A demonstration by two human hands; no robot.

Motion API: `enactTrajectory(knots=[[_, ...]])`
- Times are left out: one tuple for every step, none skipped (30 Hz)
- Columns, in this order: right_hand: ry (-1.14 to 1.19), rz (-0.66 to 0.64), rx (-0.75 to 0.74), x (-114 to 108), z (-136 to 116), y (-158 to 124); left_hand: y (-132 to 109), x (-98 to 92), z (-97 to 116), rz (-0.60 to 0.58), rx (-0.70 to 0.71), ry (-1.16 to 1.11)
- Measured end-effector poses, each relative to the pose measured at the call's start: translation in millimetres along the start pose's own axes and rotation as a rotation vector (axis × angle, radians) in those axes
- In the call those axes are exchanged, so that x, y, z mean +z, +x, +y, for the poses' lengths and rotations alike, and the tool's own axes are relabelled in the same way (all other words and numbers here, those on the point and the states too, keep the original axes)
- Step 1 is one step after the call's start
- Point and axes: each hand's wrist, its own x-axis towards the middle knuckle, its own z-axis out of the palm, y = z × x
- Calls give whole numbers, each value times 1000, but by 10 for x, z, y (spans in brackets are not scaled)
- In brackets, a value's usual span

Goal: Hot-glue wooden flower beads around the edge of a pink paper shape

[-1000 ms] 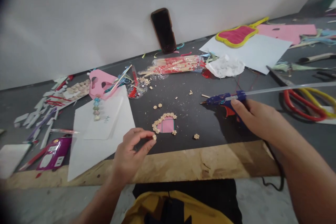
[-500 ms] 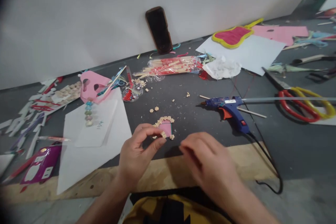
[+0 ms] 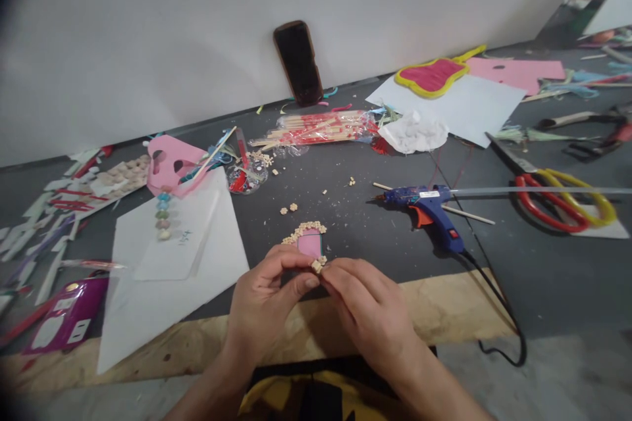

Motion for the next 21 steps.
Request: enactTrajectory(knots=[[-4,-1,7,6,1,-3,-8,-6,-3,-11,-4,-2],[-13,1,9,11,1,-4,-16,-11,-6,-20,-7,-4],[-24,5,7,17,2,-4,-24,-14,-9,-26,-11,-7],[-37,11,2,23,3,-1,-31,-16,-12,-31,-18,-12],[-47,16,-4,28,3,3,-37,-16,-13,-34,-25,-19],[-55,20,-8,33,3,8,-42,-15,-12,-35,-34,-31],[-61,22,-7,38,3,14,-46,-14,-11,-38,-41,-46],[-64,23,-1,42,1,21,-48,-14,-8,-43,-47,-63],[-62,17,8,45,-1,29,-50,-14,-5,-45,-51,-81],[-58,12,21,47,-3,37,-50,-16,-2,-50,-54,-99],[-50,4,34,49,-5,47,-50,-19,0,-56,-58,-117],[-41,-2,45,49,-7,57,-49,-24,2,-65,-63,-133],[-33,-9,53,48,-8,69,-46,-31,3,-75,-67,-149],[-26,-17,56,47,-9,83,-43,-37,3,-84,-71,-168],[-24,-27,55,45,-11,98,-38,-44,1,-91,-75,-188],[-27,-37,52,43,-14,114,-32,-51,-1,-98,-81,-209],[-33,-48,50,42,-19,132,-25,-56,-4,-100,-87,-230],[-41,-57,52,42,-25,152,-18,-61,-8,-102,-92,-249],[-51,-64,56,42,-33,172,-11,-66,-13,-102,-95,-264],[-61,-71,64,45,-41,192,-5,-72,-18,-105,-97,-273],[-71,-79,73,48,-50,213,-1,-79,-22,-109,-97,-279]])
